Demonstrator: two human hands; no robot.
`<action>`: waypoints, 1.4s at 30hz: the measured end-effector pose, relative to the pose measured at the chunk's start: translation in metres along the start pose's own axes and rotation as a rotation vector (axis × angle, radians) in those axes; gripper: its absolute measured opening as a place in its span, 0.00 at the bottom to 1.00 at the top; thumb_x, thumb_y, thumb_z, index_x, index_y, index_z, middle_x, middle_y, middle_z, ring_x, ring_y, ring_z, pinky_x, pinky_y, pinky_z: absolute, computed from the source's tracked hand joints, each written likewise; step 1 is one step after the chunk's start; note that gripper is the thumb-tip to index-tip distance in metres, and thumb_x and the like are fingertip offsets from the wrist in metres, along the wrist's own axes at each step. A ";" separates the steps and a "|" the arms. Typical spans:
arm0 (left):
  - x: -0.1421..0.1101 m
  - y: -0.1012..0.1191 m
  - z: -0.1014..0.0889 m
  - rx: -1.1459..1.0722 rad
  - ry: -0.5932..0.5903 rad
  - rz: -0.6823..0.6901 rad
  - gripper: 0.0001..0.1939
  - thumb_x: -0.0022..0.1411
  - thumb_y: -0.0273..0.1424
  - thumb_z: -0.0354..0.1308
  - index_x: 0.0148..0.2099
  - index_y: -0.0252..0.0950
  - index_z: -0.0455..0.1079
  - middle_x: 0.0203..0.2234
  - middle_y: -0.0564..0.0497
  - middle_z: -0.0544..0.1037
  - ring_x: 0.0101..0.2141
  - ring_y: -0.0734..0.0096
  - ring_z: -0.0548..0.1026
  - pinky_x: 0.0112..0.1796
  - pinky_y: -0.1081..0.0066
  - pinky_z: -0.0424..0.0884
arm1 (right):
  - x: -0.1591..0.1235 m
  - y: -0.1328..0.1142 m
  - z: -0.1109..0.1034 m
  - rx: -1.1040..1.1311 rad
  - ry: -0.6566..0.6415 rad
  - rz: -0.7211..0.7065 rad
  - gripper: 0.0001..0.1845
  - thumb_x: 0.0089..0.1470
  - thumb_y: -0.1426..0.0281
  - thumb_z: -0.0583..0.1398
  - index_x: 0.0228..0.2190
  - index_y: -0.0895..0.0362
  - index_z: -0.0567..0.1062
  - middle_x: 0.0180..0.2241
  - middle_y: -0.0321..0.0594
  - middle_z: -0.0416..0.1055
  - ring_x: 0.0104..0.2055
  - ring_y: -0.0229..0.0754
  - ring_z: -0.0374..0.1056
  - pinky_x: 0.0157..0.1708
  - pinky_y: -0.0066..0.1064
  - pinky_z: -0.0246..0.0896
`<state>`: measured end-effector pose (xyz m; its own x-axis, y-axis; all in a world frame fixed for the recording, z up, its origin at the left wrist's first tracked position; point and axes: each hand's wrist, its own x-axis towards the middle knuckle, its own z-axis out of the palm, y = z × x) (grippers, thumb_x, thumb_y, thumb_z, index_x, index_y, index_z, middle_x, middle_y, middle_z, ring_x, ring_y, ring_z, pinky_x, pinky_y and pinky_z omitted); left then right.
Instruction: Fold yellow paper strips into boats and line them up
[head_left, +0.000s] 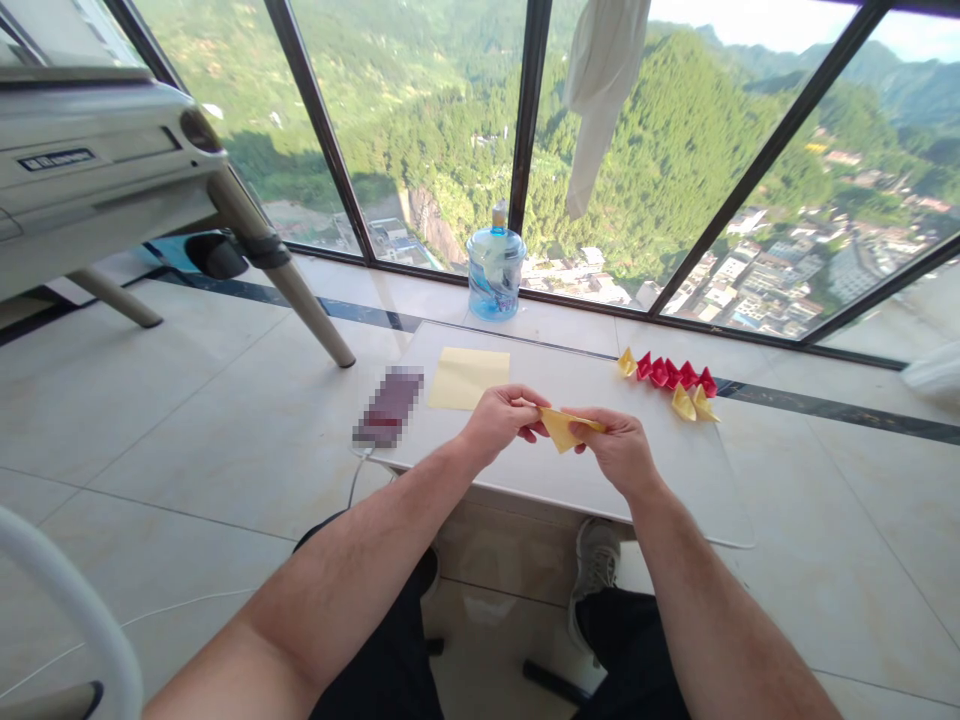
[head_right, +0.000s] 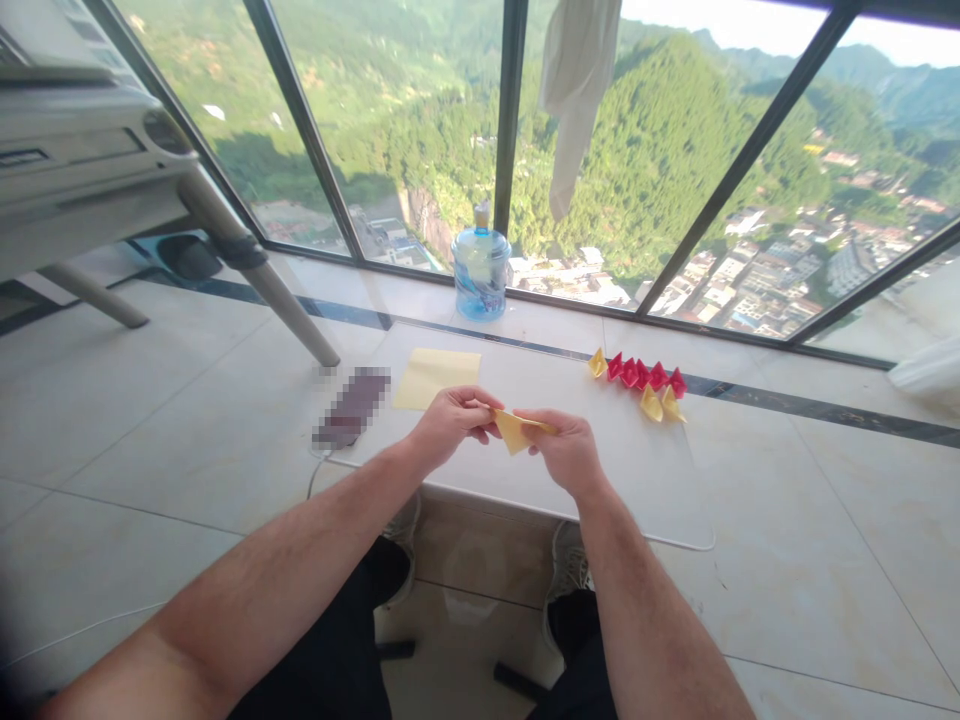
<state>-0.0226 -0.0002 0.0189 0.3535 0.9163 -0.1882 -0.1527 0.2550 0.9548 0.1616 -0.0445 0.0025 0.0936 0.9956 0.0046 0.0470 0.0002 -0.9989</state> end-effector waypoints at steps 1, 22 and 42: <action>0.000 0.000 -0.001 -0.012 0.004 -0.006 0.05 0.47 0.26 0.62 0.31 0.32 0.74 0.21 0.47 0.80 0.24 0.68 0.79 0.22 0.75 0.70 | 0.000 -0.001 0.000 0.004 0.000 -0.008 0.12 0.43 0.66 0.68 0.33 0.54 0.85 0.29 0.40 0.79 0.28 0.40 0.68 0.24 0.31 0.65; 0.002 0.002 -0.004 -0.097 0.048 0.034 0.06 0.44 0.25 0.62 0.29 0.32 0.73 0.20 0.49 0.78 0.22 0.71 0.77 0.22 0.76 0.67 | -0.005 -0.015 -0.007 0.260 -0.104 0.117 0.18 0.43 0.66 0.68 0.39 0.57 0.84 0.31 0.44 0.80 0.28 0.45 0.75 0.30 0.38 0.72; 0.001 0.000 -0.001 0.065 0.122 0.174 0.06 0.48 0.27 0.60 0.31 0.31 0.74 0.21 0.50 0.78 0.24 0.71 0.78 0.22 0.76 0.70 | 0.000 -0.001 -0.013 0.153 -0.051 0.046 0.18 0.48 0.64 0.65 0.43 0.54 0.83 0.35 0.41 0.81 0.30 0.41 0.74 0.31 0.36 0.74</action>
<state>-0.0238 0.0011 0.0189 0.2126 0.9762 -0.0423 -0.1402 0.0733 0.9874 0.1748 -0.0452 0.0039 0.0417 0.9983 -0.0397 -0.1083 -0.0350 -0.9935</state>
